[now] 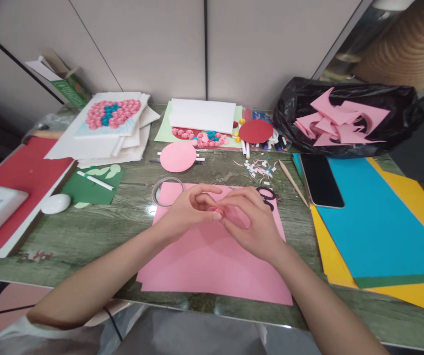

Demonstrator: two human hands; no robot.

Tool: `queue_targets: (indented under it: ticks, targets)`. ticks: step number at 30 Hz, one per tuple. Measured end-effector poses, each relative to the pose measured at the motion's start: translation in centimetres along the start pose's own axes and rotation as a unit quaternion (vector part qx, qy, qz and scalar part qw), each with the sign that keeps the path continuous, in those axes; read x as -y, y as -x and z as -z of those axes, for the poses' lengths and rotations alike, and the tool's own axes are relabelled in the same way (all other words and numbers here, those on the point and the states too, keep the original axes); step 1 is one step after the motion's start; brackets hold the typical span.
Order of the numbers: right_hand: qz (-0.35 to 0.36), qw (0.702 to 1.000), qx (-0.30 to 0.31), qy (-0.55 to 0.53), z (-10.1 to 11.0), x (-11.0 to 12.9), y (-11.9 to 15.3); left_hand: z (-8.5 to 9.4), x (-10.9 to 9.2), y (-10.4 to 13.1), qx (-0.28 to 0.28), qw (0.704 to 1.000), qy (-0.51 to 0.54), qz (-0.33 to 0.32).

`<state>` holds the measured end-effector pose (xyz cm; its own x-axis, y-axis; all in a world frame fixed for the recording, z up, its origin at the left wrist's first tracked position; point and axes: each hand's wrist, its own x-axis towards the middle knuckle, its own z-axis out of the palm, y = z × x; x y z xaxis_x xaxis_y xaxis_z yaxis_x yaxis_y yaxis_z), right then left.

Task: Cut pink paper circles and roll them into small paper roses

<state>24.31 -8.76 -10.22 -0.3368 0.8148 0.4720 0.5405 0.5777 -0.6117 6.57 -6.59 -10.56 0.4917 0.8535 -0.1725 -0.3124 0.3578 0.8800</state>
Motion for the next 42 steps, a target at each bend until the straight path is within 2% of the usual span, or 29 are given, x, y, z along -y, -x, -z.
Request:
queue_targets:
  ticks: [10, 14, 19, 22, 30, 38, 42]
  targets:
    - [0.004, 1.000, 0.001, -0.008, 0.0, 0.1, -0.1, 0.1, 0.2, -0.1, -0.019, 1.000, -0.015, 0.001]
    - [-0.002, 1.000, 0.008, -0.019, 0.1, 0.0, 0.0, -0.1, 0.2, 0.0, -0.038, 0.997, -0.066, -0.020]
    - [0.028, 0.999, -0.029, 0.025, 0.1, 0.0, 0.3, -0.6, 0.0, 0.2, -0.083, 0.973, -0.206, -0.062]
    - [0.053, 0.995, -0.033, 0.074, -0.3, -0.1, 0.4, -0.8, 0.0, 0.4, -0.094, 0.957, -0.265, -0.064]
    - [0.053, 0.990, -0.025, 0.128, -0.8, -0.2, 0.4, -0.7, 0.0, 0.4, -0.091, 0.941, -0.318, -0.073]
    - [0.116, 0.977, -0.022, 0.177, -0.9, -0.4, 0.4, -0.6, 0.2, 0.5, -0.090, 0.922, -0.366, -0.091]
    - [0.113, 0.971, -0.027, 0.210, -0.8, -0.6, 0.5, -0.6, 0.1, 0.5, -0.096, 0.903, -0.407, -0.097]
